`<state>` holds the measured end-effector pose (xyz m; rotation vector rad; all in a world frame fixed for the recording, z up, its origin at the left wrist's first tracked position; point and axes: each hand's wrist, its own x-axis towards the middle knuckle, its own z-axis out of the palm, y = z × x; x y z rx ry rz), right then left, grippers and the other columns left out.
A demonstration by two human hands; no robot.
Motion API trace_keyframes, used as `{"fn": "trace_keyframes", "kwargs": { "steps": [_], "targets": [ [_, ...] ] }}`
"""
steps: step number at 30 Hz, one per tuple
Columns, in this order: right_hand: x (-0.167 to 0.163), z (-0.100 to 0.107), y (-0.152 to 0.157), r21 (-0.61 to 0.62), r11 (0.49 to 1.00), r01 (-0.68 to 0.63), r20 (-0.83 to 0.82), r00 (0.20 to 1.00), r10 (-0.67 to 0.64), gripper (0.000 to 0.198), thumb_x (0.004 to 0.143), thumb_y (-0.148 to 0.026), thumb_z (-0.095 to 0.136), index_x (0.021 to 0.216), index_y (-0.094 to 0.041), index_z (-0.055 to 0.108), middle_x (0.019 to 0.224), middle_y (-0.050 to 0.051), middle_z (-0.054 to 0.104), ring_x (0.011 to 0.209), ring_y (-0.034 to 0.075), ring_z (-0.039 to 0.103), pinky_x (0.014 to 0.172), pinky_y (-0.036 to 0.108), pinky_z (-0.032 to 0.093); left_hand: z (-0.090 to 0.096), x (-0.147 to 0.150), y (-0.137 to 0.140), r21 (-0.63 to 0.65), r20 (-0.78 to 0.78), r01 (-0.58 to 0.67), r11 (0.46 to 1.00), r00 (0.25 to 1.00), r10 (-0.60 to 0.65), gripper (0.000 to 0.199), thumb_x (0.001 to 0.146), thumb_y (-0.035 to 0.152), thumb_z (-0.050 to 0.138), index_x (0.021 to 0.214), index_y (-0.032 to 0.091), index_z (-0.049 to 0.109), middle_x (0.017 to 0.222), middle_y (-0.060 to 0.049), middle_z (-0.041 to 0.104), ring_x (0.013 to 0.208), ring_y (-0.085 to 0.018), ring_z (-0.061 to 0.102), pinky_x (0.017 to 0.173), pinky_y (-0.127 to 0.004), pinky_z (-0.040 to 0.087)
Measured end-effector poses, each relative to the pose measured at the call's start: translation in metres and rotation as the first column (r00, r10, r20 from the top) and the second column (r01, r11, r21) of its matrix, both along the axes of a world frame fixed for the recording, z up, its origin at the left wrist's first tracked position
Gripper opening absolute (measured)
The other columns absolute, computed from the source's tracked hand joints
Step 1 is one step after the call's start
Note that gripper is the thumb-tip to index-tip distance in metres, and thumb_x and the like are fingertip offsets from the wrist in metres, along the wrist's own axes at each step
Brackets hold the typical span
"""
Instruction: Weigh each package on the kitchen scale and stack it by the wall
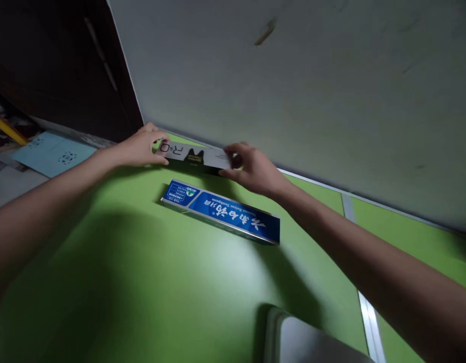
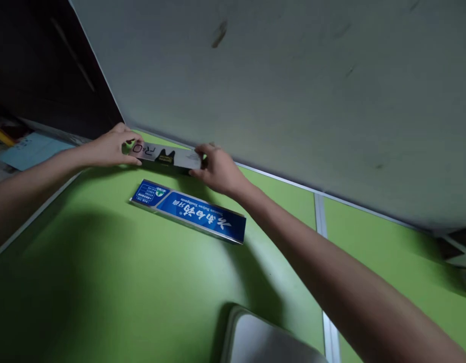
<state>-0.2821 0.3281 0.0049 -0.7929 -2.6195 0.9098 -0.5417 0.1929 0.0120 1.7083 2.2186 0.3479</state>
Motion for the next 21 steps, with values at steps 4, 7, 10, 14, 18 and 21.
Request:
{"fn": "trace_keyframes", "kwargs": {
  "steps": [4, 7, 10, 14, 18, 21],
  "targets": [
    [0.063, 0.021, -0.040, -0.012, 1.000, -0.019, -0.079, 0.997, 0.018, 0.038, 0.076, -0.039, 0.068, 0.109, -0.021, 0.062, 0.099, 0.010, 0.064, 0.081, 0.025, 0.063, 0.071, 0.042, 0.057, 0.026, 0.040, -0.038, 0.007, 0.019, 0.069, 0.998, 0.997, -0.070, 0.058, 0.064, 0.052, 0.073, 0.114, 0.026, 0.060, 0.128, -0.006, 0.050, 0.117, -0.033, 0.050, 0.100, -0.047, 0.042],
    [0.086, 0.013, -0.063, -0.027, 0.999, -0.021, -0.071, 0.997, 0.019, 0.034, 0.079, -0.040, 0.066, 0.107, -0.022, 0.061, 0.097, 0.009, 0.063, 0.078, 0.022, 0.063, 0.069, 0.039, 0.058, 0.023, 0.062, -0.057, -0.074, 0.105, 0.074, 0.994, 0.992, -0.066, 0.055, 0.069, 0.053, 0.070, 0.116, 0.027, 0.058, 0.123, -0.005, 0.057, 0.112, -0.031, 0.055, 0.092, -0.044, 0.048],
    [0.095, -0.003, -0.073, -0.014, 1.000, 0.014, -0.037, 0.999, -0.014, 0.040, 0.081, -0.042, 0.063, 0.115, -0.021, 0.056, 0.105, 0.011, 0.061, 0.081, 0.023, 0.064, 0.071, 0.041, 0.058, 0.009, 0.070, -0.065, -0.060, 0.162, 0.064, 0.996, 0.985, -0.053, 0.060, 0.074, 0.050, 0.066, 0.127, 0.027, 0.053, 0.129, -0.007, 0.056, 0.117, -0.030, 0.055, 0.094, -0.042, 0.048],
    [0.108, -0.011, -0.072, 0.015, 0.997, 0.074, 0.060, 0.995, -0.075, 0.063, 0.079, -0.047, 0.066, 0.131, -0.019, 0.046, 0.121, 0.017, 0.055, 0.091, 0.028, 0.065, 0.074, 0.046, 0.059, -0.005, 0.067, -0.073, -0.087, 0.233, 0.013, 0.996, 0.972, 0.008, 0.092, 0.073, 0.049, 0.069, 0.150, 0.029, 0.023, 0.138, -0.010, 0.052, 0.118, -0.030, 0.056, 0.089, -0.038, 0.051],
    [0.122, -0.013, -0.068, -0.006, 0.993, 0.121, 0.151, 0.981, -0.119, 0.064, 0.078, -0.045, 0.067, 0.133, -0.019, 0.046, 0.125, 0.018, 0.054, 0.083, 0.026, 0.067, 0.070, 0.044, 0.060, -0.016, 0.068, -0.079, -0.178, 0.378, 0.025, 0.984, 0.925, 0.045, 0.079, 0.077, 0.045, 0.066, 0.146, 0.024, 0.034, 0.119, -0.011, 0.065, 0.099, -0.027, 0.066, 0.076, -0.037, 0.055],
    [0.127, -0.020, -0.064, -0.044, 0.994, 0.103, 0.181, 0.979, -0.093, 0.056, 0.076, -0.039, 0.068, 0.126, -0.020, 0.052, 0.115, 0.015, 0.063, 0.082, 0.027, 0.068, 0.071, 0.044, 0.060, -0.027, 0.069, -0.078, -0.134, 0.521, 0.026, 0.991, 0.852, 0.048, 0.066, 0.078, 0.039, 0.066, 0.139, 0.024, 0.044, 0.121, -0.010, 0.067, 0.105, -0.027, 0.067, 0.083, -0.039, 0.056]
  ]
}}
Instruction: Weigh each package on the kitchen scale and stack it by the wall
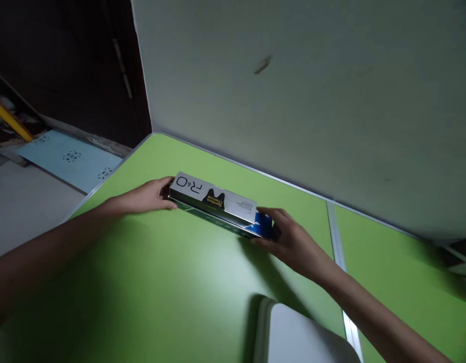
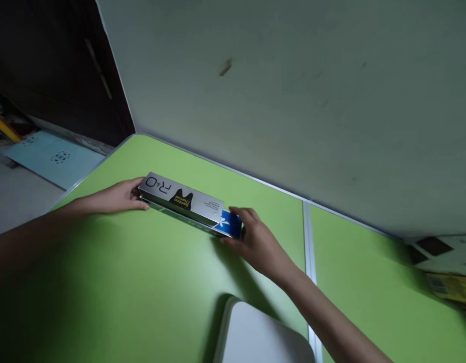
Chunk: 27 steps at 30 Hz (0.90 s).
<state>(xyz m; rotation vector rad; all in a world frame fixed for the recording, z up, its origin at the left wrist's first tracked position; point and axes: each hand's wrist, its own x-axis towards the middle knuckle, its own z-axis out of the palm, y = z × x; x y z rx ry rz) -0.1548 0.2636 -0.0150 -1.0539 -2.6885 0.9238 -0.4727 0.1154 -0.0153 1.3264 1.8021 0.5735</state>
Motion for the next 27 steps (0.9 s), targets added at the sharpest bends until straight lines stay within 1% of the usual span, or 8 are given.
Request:
{"fn": "trace_keyframes", "kwargs": {
  "steps": [5, 10, 12, 15, 20, 23, 25, 27],
  "targets": [
    [-0.015, -0.007, 0.010, -0.069, 0.998, -0.006, -0.098, 0.995, -0.001, 0.051, 0.077, -0.040, 0.067, 0.122, -0.021, 0.054, 0.106, 0.013, 0.069, 0.085, 0.027, 0.068, 0.071, 0.042, 0.059, -0.007, -0.022, 0.012, 0.052, 0.164, -0.026, 0.998, 0.986, 0.017, 0.062, 0.073, 0.033, 0.072, 0.131, 0.024, 0.052, 0.130, -0.009, 0.064, 0.115, -0.025, 0.063, 0.098, -0.042, 0.052],
    [-0.081, -0.015, 0.044, -0.044, 0.999, 0.024, -0.228, 0.973, -0.034, 0.058, 0.072, -0.037, 0.069, 0.124, -0.019, 0.052, 0.115, 0.013, 0.065, 0.097, 0.030, 0.065, 0.084, 0.048, 0.055, 0.016, -0.083, 0.052, 0.048, -0.034, -0.131, 0.990, 0.991, 0.133, 0.067, 0.063, 0.032, 0.078, 0.126, 0.019, 0.057, 0.130, -0.012, 0.064, 0.117, -0.028, 0.061, 0.100, -0.044, 0.049],
    [-0.115, -0.021, 0.060, -0.026, 0.998, 0.049, -0.294, 0.954, -0.054, 0.060, 0.070, -0.034, 0.070, 0.124, -0.019, 0.052, 0.117, 0.013, 0.062, 0.104, 0.032, 0.062, 0.091, 0.051, 0.051, 0.024, -0.110, 0.076, 0.051, -0.104, -0.177, 0.983, 0.978, 0.182, 0.062, 0.060, 0.026, 0.078, 0.119, 0.019, 0.061, 0.125, -0.012, 0.066, 0.116, -0.029, 0.062, 0.098, -0.045, 0.049],
    [-0.160, -0.031, 0.074, 0.034, 0.990, 0.140, -0.348, 0.930, -0.120, 0.062, 0.068, -0.029, 0.070, 0.125, -0.018, 0.051, 0.119, 0.014, 0.056, 0.111, 0.033, 0.057, 0.100, 0.054, 0.044, 0.027, -0.143, 0.109, 0.040, -0.111, -0.241, 0.970, 0.963, 0.244, 0.048, 0.060, 0.017, 0.073, 0.108, 0.019, 0.065, 0.113, -0.011, 0.071, 0.108, -0.028, 0.065, 0.091, -0.045, 0.052],
    [-0.192, -0.046, 0.075, 0.047, 0.955, 0.292, -0.406, 0.879, -0.248, 0.056, 0.074, -0.025, 0.065, 0.125, -0.016, 0.046, 0.127, 0.019, 0.043, 0.111, 0.032, 0.056, 0.100, 0.050, 0.044, 0.010, -0.168, 0.132, 0.020, 0.010, -0.332, 0.943, 0.943, 0.332, 0.038, 0.059, 0.013, 0.074, 0.096, 0.018, 0.065, 0.101, -0.010, 0.072, 0.099, -0.025, 0.066, 0.087, -0.045, 0.053],
    [-0.194, -0.057, 0.076, 0.008, 0.944, 0.331, -0.470, 0.834, -0.289, 0.050, 0.076, -0.029, 0.066, 0.119, -0.018, 0.042, 0.124, 0.017, 0.046, 0.100, 0.029, 0.059, 0.091, 0.048, 0.049, -0.006, -0.172, 0.131, 0.077, 0.113, -0.390, 0.917, 0.918, 0.381, 0.041, 0.057, 0.012, 0.077, 0.095, 0.018, 0.064, 0.101, -0.008, 0.071, 0.099, -0.025, 0.066, 0.092, -0.045, 0.051],
    [-0.195, -0.064, 0.080, -0.037, 0.944, 0.327, -0.513, 0.805, -0.299, 0.050, 0.074, -0.029, 0.068, 0.114, -0.020, 0.040, 0.113, 0.013, 0.054, 0.091, 0.025, 0.060, 0.086, 0.046, 0.050, -0.019, -0.171, 0.129, 0.161, 0.121, -0.445, 0.881, 0.895, 0.430, 0.043, 0.058, 0.011, 0.076, 0.099, 0.018, 0.063, 0.103, -0.008, 0.070, 0.101, -0.025, 0.065, 0.094, -0.045, 0.051],
    [-0.196, -0.069, 0.083, -0.069, 0.947, 0.314, -0.535, 0.790, -0.300, 0.050, 0.073, -0.029, 0.069, 0.112, -0.021, 0.039, 0.100, 0.007, 0.059, 0.083, 0.022, 0.060, 0.082, 0.044, 0.051, -0.035, -0.167, 0.129, 0.307, 0.158, -0.520, 0.797, 0.853, 0.497, 0.045, 0.062, 0.009, 0.073, 0.104, 0.017, 0.060, 0.102, -0.007, 0.068, 0.099, -0.024, 0.066, 0.094, -0.043, 0.051]
  ]
}}
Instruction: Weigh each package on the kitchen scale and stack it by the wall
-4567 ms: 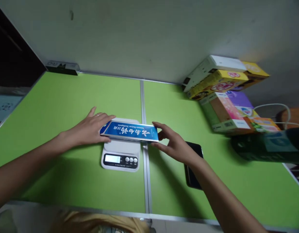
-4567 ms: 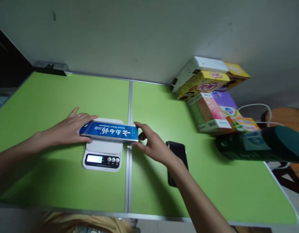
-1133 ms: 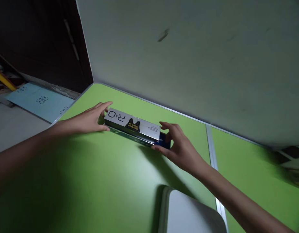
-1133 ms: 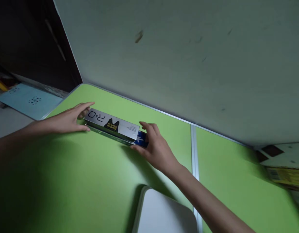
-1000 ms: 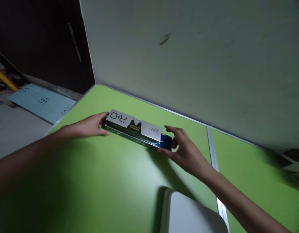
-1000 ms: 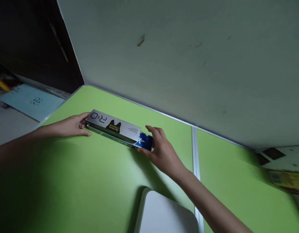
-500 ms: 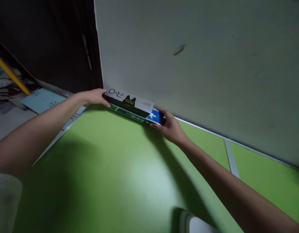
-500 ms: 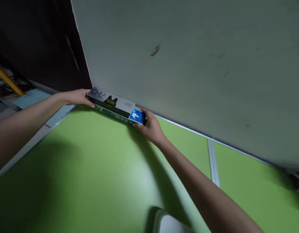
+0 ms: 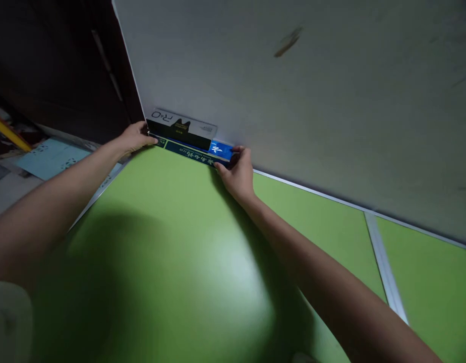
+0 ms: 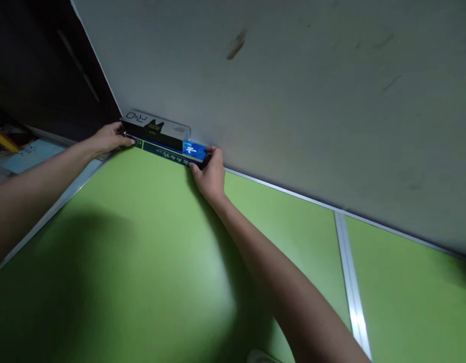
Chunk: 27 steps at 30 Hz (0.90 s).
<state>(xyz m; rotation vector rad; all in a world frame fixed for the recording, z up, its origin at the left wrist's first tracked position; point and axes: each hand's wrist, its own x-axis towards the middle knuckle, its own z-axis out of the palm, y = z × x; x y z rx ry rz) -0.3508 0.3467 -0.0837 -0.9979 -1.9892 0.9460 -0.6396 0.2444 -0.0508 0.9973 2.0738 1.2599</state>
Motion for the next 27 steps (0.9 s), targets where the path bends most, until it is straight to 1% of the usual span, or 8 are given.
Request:
{"fn": "trace_keyframes", "kwargs": {
  "steps": [3, 6, 9, 14, 17, 20, 23, 27],
  "targets": [
    [-0.002, -0.001, 0.001, 0.000, 1.000, 0.007, 0.009, 1.000, -0.007, 0.049, 0.073, -0.028, 0.069, 0.112, -0.022, 0.040, 0.092, 0.004, 0.060, 0.078, 0.020, 0.059, 0.080, 0.043, 0.050, -0.024, 0.012, 0.002, 0.267, -0.067, -0.135, 0.954, 0.985, 0.158, 0.048, 0.066, 0.009, 0.070, 0.111, 0.018, 0.057, 0.097, -0.005, 0.067, 0.092, -0.020, 0.066, 0.090, -0.039, 0.054],
    [-0.002, 0.003, -0.003, 0.076, 0.997, 0.024, 0.056, 0.998, -0.028, 0.047, 0.075, -0.026, 0.067, 0.116, -0.021, 0.045, 0.102, 0.008, 0.058, 0.084, 0.022, 0.059, 0.081, 0.043, 0.051, -0.040, 0.023, 0.006, 0.347, -0.168, -0.234, 0.908, 0.937, 0.305, 0.045, 0.070, 0.014, 0.070, 0.113, 0.021, 0.058, 0.095, -0.004, 0.065, 0.089, -0.018, 0.065, 0.087, -0.035, 0.054],
    [-0.001, 0.007, -0.009, 0.178, 0.984, 0.005, 0.170, 0.985, -0.036, 0.046, 0.080, -0.026, 0.062, 0.123, -0.021, 0.049, 0.111, 0.011, 0.051, 0.088, 0.024, 0.058, 0.079, 0.044, 0.052, -0.045, 0.027, 0.008, 0.332, -0.236, -0.327, 0.885, 0.879, 0.414, 0.034, 0.074, 0.019, 0.066, 0.107, 0.020, 0.061, 0.094, -0.004, 0.061, 0.090, -0.018, 0.063, 0.088, -0.034, 0.053],
    [0.000, 0.013, -0.015, 0.236, 0.970, -0.063, 0.394, 0.918, -0.036, 0.047, 0.091, -0.027, 0.050, 0.138, -0.025, 0.048, 0.108, 0.011, 0.045, 0.080, 0.023, 0.057, 0.072, 0.041, 0.052, -0.045, 0.023, 0.009, 0.332, -0.306, -0.328, 0.885, 0.850, 0.429, 0.007, 0.085, 0.024, 0.056, 0.087, 0.020, 0.061, 0.088, -0.005, 0.059, 0.097, -0.022, 0.060, 0.096, -0.037, 0.047],
    [-0.001, 0.014, -0.015, 0.238, 0.967, -0.091, 0.481, 0.876, -0.035, 0.049, 0.095, -0.027, 0.043, 0.143, -0.032, 0.043, 0.107, 0.010, 0.044, 0.075, 0.021, 0.056, 0.068, 0.039, 0.051, -0.048, 0.021, 0.009, 0.322, -0.345, -0.314, 0.893, 0.839, 0.420, 0.012, 0.088, 0.031, 0.057, 0.088, 0.019, 0.060, 0.094, -0.007, 0.060, 0.102, -0.024, 0.060, 0.098, -0.037, 0.046],
    [-0.003, 0.013, -0.013, 0.242, 0.963, -0.116, 0.497, 0.867, -0.021, 0.050, 0.096, -0.028, 0.038, 0.146, -0.033, 0.039, 0.107, 0.011, 0.045, 0.073, 0.021, 0.056, 0.067, 0.039, 0.050, -0.049, 0.021, 0.010, 0.312, -0.378, -0.305, 0.900, 0.829, 0.412, 0.017, 0.088, 0.033, 0.058, 0.095, 0.018, 0.061, 0.101, -0.010, 0.060, 0.107, -0.025, 0.059, 0.101, -0.039, 0.044],
    [-0.005, 0.013, -0.015, 0.216, 0.970, -0.110, 0.465, 0.886, -0.003, 0.052, 0.096, -0.029, 0.039, 0.148, -0.029, 0.035, 0.109, 0.014, 0.048, 0.075, 0.024, 0.057, 0.070, 0.042, 0.050, -0.041, 0.029, 0.008, 0.302, -0.343, -0.331, 0.894, 0.837, 0.426, 0.025, 0.086, 0.030, 0.059, 0.108, 0.018, 0.060, 0.106, -0.010, 0.060, 0.111, -0.025, 0.058, 0.103, -0.039, 0.043],
    [0.006, 0.024, -0.025, 0.079, 0.993, -0.088, 0.359, 0.932, 0.054, 0.067, 0.092, -0.032, 0.047, 0.152, -0.017, 0.022, 0.115, 0.019, 0.053, 0.093, 0.030, 0.058, 0.085, 0.047, 0.049, -0.022, 0.056, -0.006, 0.272, -0.239, -0.451, 0.850, 0.824, 0.513, 0.041, 0.083, 0.017, 0.055, 0.124, 0.018, 0.052, 0.118, -0.013, 0.053, 0.113, -0.023, 0.058, 0.105, -0.038, 0.042]
  ]
}}
